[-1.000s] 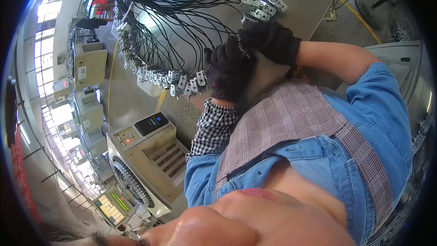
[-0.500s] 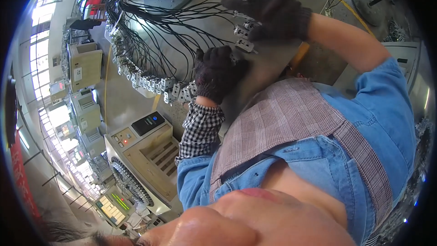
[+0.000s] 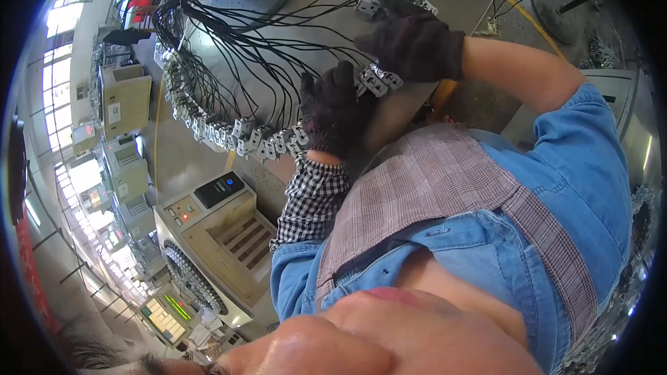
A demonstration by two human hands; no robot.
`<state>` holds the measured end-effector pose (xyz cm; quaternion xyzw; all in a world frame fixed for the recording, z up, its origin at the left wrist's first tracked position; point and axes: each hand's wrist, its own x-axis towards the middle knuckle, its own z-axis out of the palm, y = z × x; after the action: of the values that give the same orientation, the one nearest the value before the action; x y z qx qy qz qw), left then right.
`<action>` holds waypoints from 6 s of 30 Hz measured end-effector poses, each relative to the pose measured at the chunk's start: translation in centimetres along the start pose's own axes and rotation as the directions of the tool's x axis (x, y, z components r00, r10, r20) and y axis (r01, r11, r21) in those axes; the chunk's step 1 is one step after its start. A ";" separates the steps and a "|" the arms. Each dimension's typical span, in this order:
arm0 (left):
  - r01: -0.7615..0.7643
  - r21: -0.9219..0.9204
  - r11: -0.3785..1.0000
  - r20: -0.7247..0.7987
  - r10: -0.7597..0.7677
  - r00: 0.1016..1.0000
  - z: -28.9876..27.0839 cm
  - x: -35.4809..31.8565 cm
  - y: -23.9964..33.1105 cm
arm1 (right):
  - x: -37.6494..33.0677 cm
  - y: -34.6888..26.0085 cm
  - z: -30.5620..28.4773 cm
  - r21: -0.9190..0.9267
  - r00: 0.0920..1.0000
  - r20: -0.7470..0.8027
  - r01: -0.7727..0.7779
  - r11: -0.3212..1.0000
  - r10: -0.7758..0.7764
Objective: The person rotates the wire harness carousel and attaches electrical switch components to the wire terminals by hand.
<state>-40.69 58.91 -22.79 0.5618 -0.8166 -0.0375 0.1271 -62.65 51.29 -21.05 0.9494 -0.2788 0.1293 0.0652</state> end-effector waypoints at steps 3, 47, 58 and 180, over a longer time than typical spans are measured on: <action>-0.006 -0.021 1.000 0.031 0.007 0.999 -2.0 0.1 1.5 | -0.1 1.1 1.2 0.350 0.982 0.184 -0.092 0.932 0.028; 0.212 -0.180 0.961 0.346 -0.140 0.928 -1.3 3.0 -1.2 | 6.0 1.7 2.5 0.412 0.903 0.366 0.060 0.909 -0.226; 0.111 0.042 0.993 0.379 -0.119 0.918 -4.7 3.2 2.2 | -1.3 2.8 2.4 0.701 0.908 -0.187 -0.144 0.699 0.374; 0.200 -0.179 0.963 -0.071 -0.215 0.974 -9.0 -2.5 1.2 | 2.4 6.9 -6.3 0.288 0.952 -0.036 0.301 0.909 -0.304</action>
<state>-38.76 62.37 -14.30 0.6325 -0.7404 -0.0953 0.2066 -65.76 45.52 -14.02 0.9809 -0.1066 0.1527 -0.0567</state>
